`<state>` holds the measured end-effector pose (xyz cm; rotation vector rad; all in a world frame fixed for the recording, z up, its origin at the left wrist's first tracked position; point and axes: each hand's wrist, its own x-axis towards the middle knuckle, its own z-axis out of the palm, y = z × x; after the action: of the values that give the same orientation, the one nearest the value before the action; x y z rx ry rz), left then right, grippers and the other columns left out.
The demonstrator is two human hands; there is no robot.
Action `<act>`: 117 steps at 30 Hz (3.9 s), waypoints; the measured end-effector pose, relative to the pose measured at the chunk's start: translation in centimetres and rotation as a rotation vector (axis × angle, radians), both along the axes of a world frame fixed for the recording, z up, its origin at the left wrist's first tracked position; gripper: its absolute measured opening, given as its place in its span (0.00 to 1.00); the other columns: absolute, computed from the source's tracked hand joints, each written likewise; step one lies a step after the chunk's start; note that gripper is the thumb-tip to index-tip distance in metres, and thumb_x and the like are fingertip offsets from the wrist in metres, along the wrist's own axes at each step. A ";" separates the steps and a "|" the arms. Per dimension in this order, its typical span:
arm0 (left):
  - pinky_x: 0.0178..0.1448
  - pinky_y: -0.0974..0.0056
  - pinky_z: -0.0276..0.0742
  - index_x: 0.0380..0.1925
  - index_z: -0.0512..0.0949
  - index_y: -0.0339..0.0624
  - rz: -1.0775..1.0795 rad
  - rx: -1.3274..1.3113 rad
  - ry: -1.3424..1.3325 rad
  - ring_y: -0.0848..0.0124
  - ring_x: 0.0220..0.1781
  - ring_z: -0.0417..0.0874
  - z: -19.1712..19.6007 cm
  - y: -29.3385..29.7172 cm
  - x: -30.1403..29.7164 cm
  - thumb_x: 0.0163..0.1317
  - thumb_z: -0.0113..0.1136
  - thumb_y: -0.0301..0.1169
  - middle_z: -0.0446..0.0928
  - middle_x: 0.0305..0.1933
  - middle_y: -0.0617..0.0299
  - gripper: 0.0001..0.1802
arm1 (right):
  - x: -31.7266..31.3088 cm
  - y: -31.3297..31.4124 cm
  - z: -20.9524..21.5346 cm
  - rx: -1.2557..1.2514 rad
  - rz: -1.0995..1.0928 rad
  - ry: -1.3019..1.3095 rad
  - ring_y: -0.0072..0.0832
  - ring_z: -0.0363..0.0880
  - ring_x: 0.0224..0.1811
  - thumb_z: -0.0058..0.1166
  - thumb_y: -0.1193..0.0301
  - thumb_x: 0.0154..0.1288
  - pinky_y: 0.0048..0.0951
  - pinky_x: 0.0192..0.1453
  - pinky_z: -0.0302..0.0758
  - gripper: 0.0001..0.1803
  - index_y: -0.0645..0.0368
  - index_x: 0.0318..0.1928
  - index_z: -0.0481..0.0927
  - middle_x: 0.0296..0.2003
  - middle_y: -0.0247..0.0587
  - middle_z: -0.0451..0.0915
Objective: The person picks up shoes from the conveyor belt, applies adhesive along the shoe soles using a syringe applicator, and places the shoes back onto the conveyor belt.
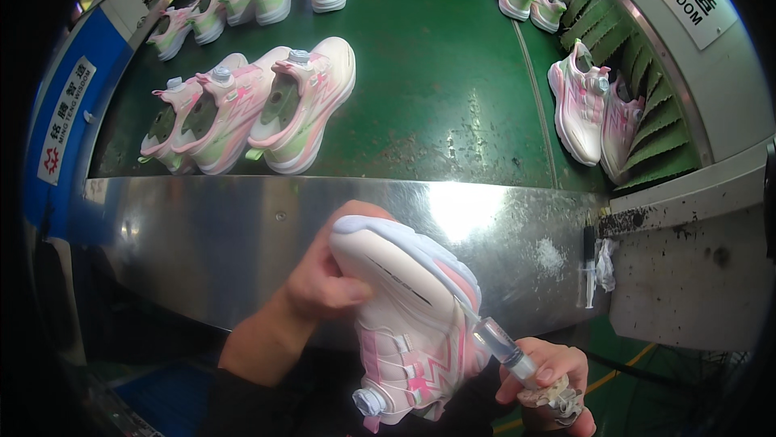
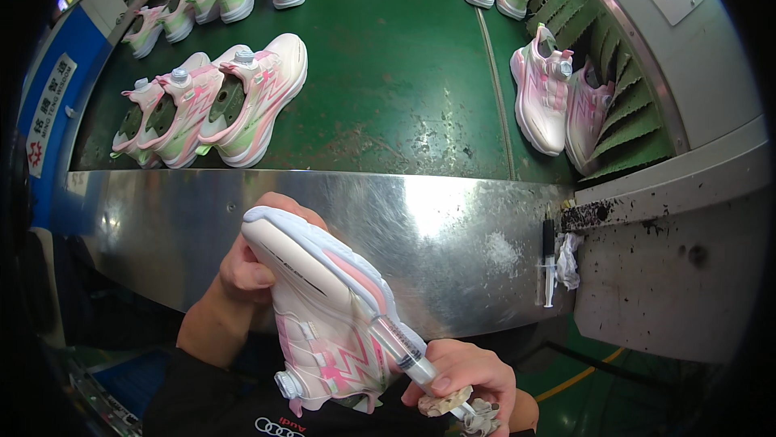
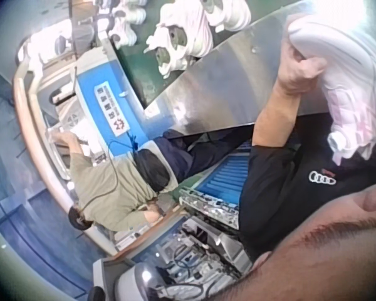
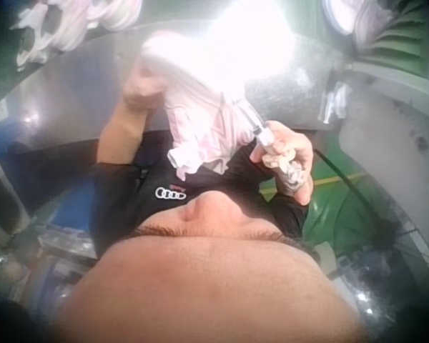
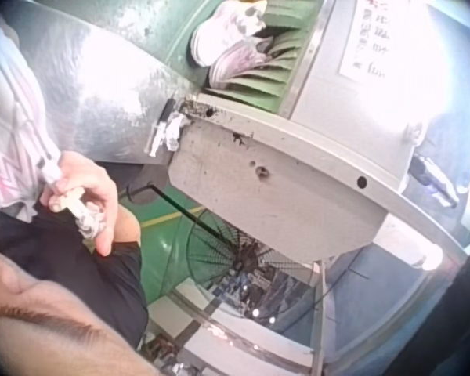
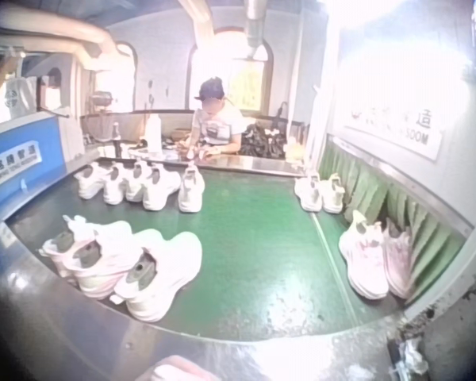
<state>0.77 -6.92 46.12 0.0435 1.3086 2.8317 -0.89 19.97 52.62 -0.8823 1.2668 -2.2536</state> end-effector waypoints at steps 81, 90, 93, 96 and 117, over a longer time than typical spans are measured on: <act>0.68 0.54 0.61 0.62 0.55 0.26 -0.151 0.214 -0.651 0.55 0.63 0.68 3.4 0.5 13.6 0.49 0.61 0.31 0.66 0.61 0.43 0.42 | -4.3 9.4 -7.2 0.784 -0.729 0.561 0.35 0.69 0.28 0.72 0.53 0.40 0.32 0.32 0.68 0.35 0.62 0.45 0.73 0.30 0.44 0.72; 0.66 0.56 0.66 0.61 0.59 0.30 -0.129 0.172 -0.364 0.54 0.60 0.70 0.1 7.9 -9.2 0.65 0.47 0.34 0.67 0.59 0.45 0.27 | -3.9 9.0 -7.7 0.779 -0.724 0.578 0.32 0.69 0.29 0.73 0.53 0.39 0.29 0.33 0.69 0.37 0.62 0.46 0.73 0.31 0.41 0.71; 0.62 0.57 0.70 0.58 0.62 0.30 -0.190 0.053 -0.392 0.53 0.56 0.74 1.0 9.3 -11.4 0.67 0.47 0.35 0.70 0.55 0.45 0.24 | -3.9 8.7 -7.4 0.787 -0.739 0.585 0.32 0.70 0.28 0.74 0.52 0.38 0.29 0.32 0.69 0.37 0.61 0.45 0.73 0.30 0.41 0.71; 0.55 0.56 0.77 0.52 0.67 0.32 -0.191 -0.179 -0.374 0.55 0.49 0.79 2.3 8.1 -9.4 0.66 0.48 0.33 0.75 0.47 0.46 0.19 | -3.8 9.1 -7.1 0.776 -0.741 0.648 0.33 0.70 0.28 0.73 0.51 0.37 0.30 0.32 0.69 0.38 0.61 0.45 0.73 0.31 0.41 0.73; 0.60 0.65 0.68 0.62 0.62 0.37 0.450 -0.846 -0.168 0.69 0.57 0.70 0.9 -12.5 -3.4 0.51 0.66 0.24 0.68 0.58 0.55 0.37 | 1.4 8.6 -4.8 0.988 -0.495 0.913 0.43 0.68 0.51 0.73 0.48 0.32 0.41 0.56 0.60 0.37 0.56 0.42 0.75 0.37 0.37 0.78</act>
<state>-2.66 -19.38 46.98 -0.5416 2.5774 2.2075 0.52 28.52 47.78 -1.2598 2.8584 -1.0482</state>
